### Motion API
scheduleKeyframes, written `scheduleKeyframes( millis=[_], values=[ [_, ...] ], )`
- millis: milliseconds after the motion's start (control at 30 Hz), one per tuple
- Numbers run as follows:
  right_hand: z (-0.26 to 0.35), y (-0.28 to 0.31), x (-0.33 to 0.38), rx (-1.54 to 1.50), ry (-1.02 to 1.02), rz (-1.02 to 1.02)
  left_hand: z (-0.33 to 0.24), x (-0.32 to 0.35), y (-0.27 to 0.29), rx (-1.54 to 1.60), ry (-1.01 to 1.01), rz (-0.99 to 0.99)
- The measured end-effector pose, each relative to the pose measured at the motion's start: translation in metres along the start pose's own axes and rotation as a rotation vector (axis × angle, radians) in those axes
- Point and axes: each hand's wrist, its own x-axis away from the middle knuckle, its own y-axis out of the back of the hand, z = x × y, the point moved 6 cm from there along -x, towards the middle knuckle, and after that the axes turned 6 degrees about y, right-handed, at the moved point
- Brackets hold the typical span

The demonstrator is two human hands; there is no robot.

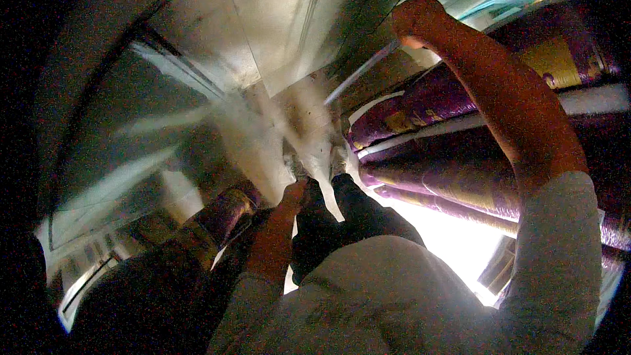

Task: The person measures a large sheet of glass on a workbench using a tape measure and a metal ruler. They then move to a stack of wrapped glass panels and measure their dimensions. The person returns to the workbench to measure the glass again.

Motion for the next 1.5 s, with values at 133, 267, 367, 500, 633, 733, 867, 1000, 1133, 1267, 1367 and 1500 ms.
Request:
scheduleKeyframes(
  millis=[133,267,367,500,633,733,867,1000,1133,1267,1367,1500],
  values=[
    [-0.028,-0.03,-0.06,0.032,-0.014,-0.085,0.063,0.025,0.066,0.028,0.16,-0.207],
    [-0.018,-0.017,-0.069,0.035,-0.026,-0.096,0.114,0.011,0.113,-0.226,0.273,-0.401],
    [-0.013,-0.018,-0.074,0.038,-0.019,-0.106,0.125,0.003,0.122,-0.314,0.271,-0.39],
    [-0.017,-0.024,-0.091,0.032,-0.018,-0.105,0.095,0.007,0.108,-0.239,0.187,-0.137],
    [-0.024,-0.025,-0.104,0.018,-0.078,-0.089,0.083,-0.018,0.078,-0.086,0.18,-0.148],
    [-0.02,-0.033,-0.107,0.048,-0.077,-0.043,0.093,-0.046,0.056,0.654,0.219,0.614],
    [-0.014,-0.034,-0.123,0.081,-0.072,-0.047,0.048,0.001,0.047,0.16,-0.02,-0.131],
    [-0.015,-0.03,-0.126,0.061,-0.07,-0.055,0.076,-0.016,0.064,-0.012,0.057,-0.21],
    [-0.015,-0.026,-0.126,0.038,-0.088,-0.053,0.112,-0.04,0.097,-0.125,0.18,-0.158],
    [-0.015,-0.028,-0.127,0.077,-0.062,-0.045,0.107,-0.035,0.108,-0.1,0.251,-0.131],
    [-0.016,-0.032,-0.129,0.057,-0.065,-0.004,0.079,-0.008,0.102,0.025,0.201,-0.118],
    [-0.002,-0.022,-0.109,0.016,-0.015,0.005,0.062,-0.01,0.103,0.004,0.186,-0.157]
  ],
)
